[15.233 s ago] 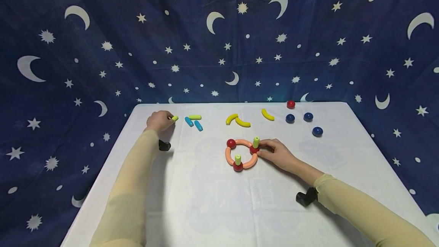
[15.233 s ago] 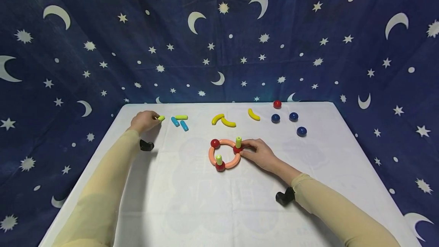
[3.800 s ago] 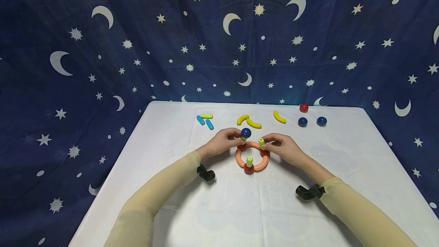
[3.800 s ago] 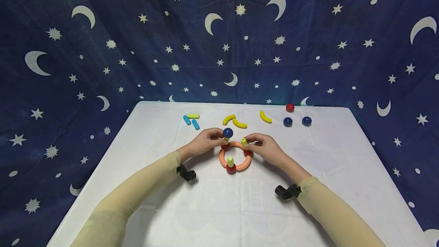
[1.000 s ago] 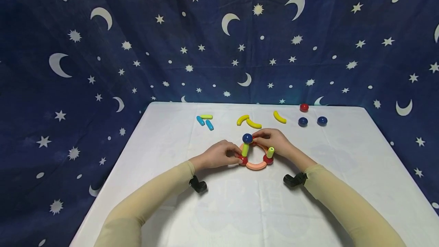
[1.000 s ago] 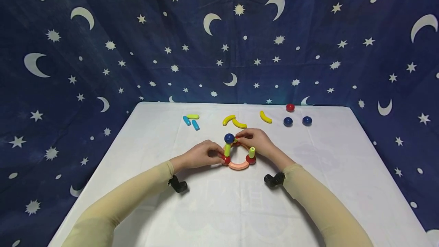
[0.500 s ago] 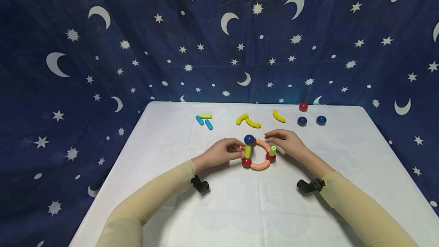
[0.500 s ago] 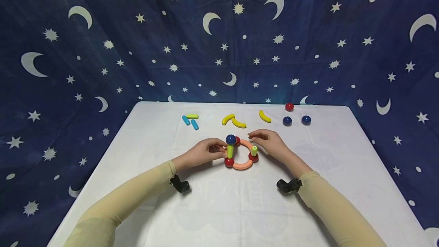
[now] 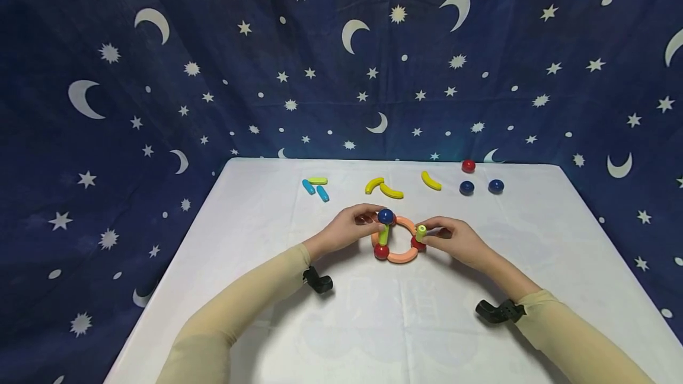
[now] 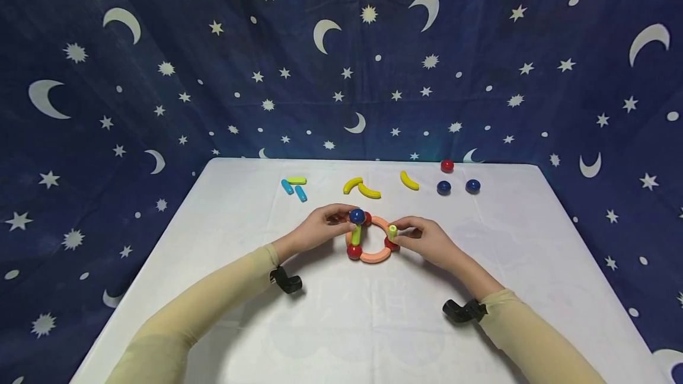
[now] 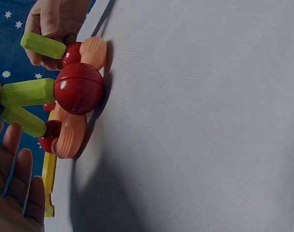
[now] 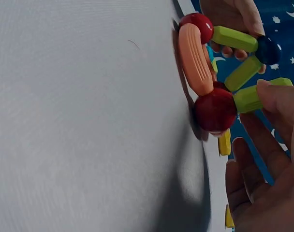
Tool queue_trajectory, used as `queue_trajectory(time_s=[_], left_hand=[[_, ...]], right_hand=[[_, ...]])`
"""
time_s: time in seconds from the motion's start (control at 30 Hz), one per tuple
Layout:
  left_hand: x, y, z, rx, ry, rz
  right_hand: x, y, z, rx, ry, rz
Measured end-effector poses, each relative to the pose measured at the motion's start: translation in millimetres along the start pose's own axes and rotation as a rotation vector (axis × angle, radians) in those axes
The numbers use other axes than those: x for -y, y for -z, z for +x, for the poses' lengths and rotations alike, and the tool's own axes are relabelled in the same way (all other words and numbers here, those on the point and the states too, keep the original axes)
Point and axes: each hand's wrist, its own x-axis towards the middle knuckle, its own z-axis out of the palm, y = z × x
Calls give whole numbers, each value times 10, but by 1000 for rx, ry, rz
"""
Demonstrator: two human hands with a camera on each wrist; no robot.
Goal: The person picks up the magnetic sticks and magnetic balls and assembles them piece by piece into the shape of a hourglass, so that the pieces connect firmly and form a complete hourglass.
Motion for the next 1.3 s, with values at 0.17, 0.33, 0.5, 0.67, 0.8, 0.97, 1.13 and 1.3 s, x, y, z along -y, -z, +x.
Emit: queue_trajectory(time_s=[0.17,0.33,0.5,0.67,0.8,0.97,1.13,1.3], left_hand=[[-2,-16,30,0,-9,7],[5,-24,52,5,-25,17],[-40,-38,72,10,-35,45],[-76,-59,106,19,-76,110],[-81,-77,116,20,-98,162],[-98,-106,121,18,-85,172],[-117,-132,121,26,-92,185],[-128,-146,119,29,-84,192]], right_hand=[[19,-68,32,-24,7,-17],[62,-134,83,-13,-8,-24],[73,-158,104,-5,-13,-30],[73,-173,108,-9,-15,-33],[78,-188,112,-8,-2,-17],[54,-195,120,-8,10,-2],[35,-197,120,-11,27,-1],[31,-194,115,-14,22,-6]])
